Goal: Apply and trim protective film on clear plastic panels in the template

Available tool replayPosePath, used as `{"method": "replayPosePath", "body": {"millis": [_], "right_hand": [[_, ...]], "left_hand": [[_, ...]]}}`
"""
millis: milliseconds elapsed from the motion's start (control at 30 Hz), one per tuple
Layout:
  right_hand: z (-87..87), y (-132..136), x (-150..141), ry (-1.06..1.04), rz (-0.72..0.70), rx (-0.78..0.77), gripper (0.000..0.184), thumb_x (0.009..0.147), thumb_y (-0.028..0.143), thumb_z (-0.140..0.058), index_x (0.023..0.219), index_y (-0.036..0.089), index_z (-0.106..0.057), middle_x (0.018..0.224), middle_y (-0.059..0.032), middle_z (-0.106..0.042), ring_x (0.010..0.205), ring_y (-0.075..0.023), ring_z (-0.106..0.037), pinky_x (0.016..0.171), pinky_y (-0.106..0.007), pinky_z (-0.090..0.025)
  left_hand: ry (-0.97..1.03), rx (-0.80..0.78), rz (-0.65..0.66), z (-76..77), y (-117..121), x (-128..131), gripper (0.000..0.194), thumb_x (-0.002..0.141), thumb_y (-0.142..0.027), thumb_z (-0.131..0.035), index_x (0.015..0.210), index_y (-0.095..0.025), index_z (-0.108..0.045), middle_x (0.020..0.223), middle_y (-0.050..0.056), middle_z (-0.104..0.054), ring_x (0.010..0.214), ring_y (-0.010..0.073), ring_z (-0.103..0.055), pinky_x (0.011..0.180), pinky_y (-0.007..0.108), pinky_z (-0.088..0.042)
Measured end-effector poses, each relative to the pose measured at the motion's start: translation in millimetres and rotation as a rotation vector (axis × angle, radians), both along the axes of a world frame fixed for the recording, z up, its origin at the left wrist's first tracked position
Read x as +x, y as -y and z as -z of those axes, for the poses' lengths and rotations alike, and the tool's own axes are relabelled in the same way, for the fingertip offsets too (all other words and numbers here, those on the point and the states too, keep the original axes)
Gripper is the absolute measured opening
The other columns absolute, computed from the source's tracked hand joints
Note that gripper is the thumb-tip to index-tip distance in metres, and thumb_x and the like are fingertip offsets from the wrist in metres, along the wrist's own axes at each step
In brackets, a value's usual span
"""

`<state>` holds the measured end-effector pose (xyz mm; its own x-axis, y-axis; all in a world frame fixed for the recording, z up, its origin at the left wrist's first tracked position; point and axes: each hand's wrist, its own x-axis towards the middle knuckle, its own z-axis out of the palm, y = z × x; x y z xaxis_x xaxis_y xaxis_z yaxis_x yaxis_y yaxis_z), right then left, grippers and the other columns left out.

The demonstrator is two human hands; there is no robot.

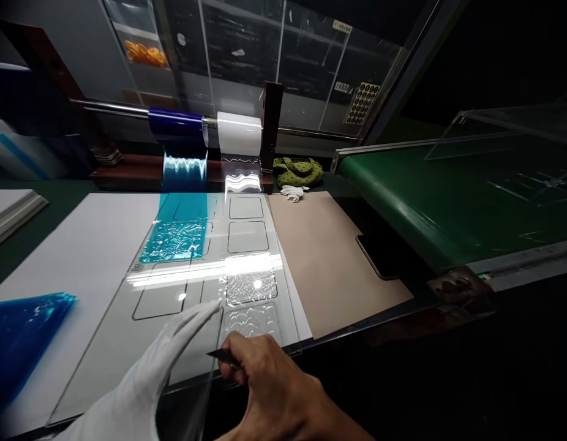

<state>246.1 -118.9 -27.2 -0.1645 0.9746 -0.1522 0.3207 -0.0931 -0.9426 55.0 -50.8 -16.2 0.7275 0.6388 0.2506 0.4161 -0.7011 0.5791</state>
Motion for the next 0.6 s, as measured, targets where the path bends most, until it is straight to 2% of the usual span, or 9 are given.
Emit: {"method": "replayPosePath", "body": {"millis": [100, 400, 600], "right_hand": [[3.5, 0.3, 0.0, 0.000, -0.005, 0.007, 0.080, 0.022, 0.074, -0.079, 0.071, 0.022, -0.044, 0.069, 0.0056, -0.047, 0.062, -0.0093, -0.039, 0.054, -0.021, -0.037], [2.0, 5.3, 3.5, 0.060, -0.026, 0.001, 0.076, 0.032, 0.079, -0.074, 0.065, 0.022, -0.037, 0.064, 0.0064, -0.042, 0.058, -0.0080, -0.035, 0.046, -0.021, -0.028], [1.8, 13.1, 6.5, 0.212, 0.040, -0.055, 0.076, 0.027, 0.075, -0.079, 0.066, 0.022, -0.041, 0.069, 0.0024, -0.048, 0.067, -0.0138, -0.042, 0.051, -0.021, -0.036]], "left_hand": [[0.009, -0.025, 0.013, -1.1, 1.5, 1.3, 0.112, 0.059, -0.047, -0.071, 0.150, -0.036, -0.006, 0.144, 0.008, -0.046, 0.125, 0.0357, -0.051, 0.100, 0.045, -0.048], [0.020, -0.084, 0.067, 5.4, 1.0, 5.1, 0.110, 0.059, -0.050, -0.072, 0.150, -0.032, -0.011, 0.146, 0.010, -0.042, 0.130, 0.0374, -0.045, 0.107, 0.050, -0.042], [-0.098, -0.206, 0.180, 4.1, -3.9, 5.1, 0.112, 0.064, -0.055, -0.070, 0.150, -0.029, -0.004, 0.155, 0.012, -0.024, 0.139, 0.0378, -0.031, 0.109, 0.051, -0.038]]}}
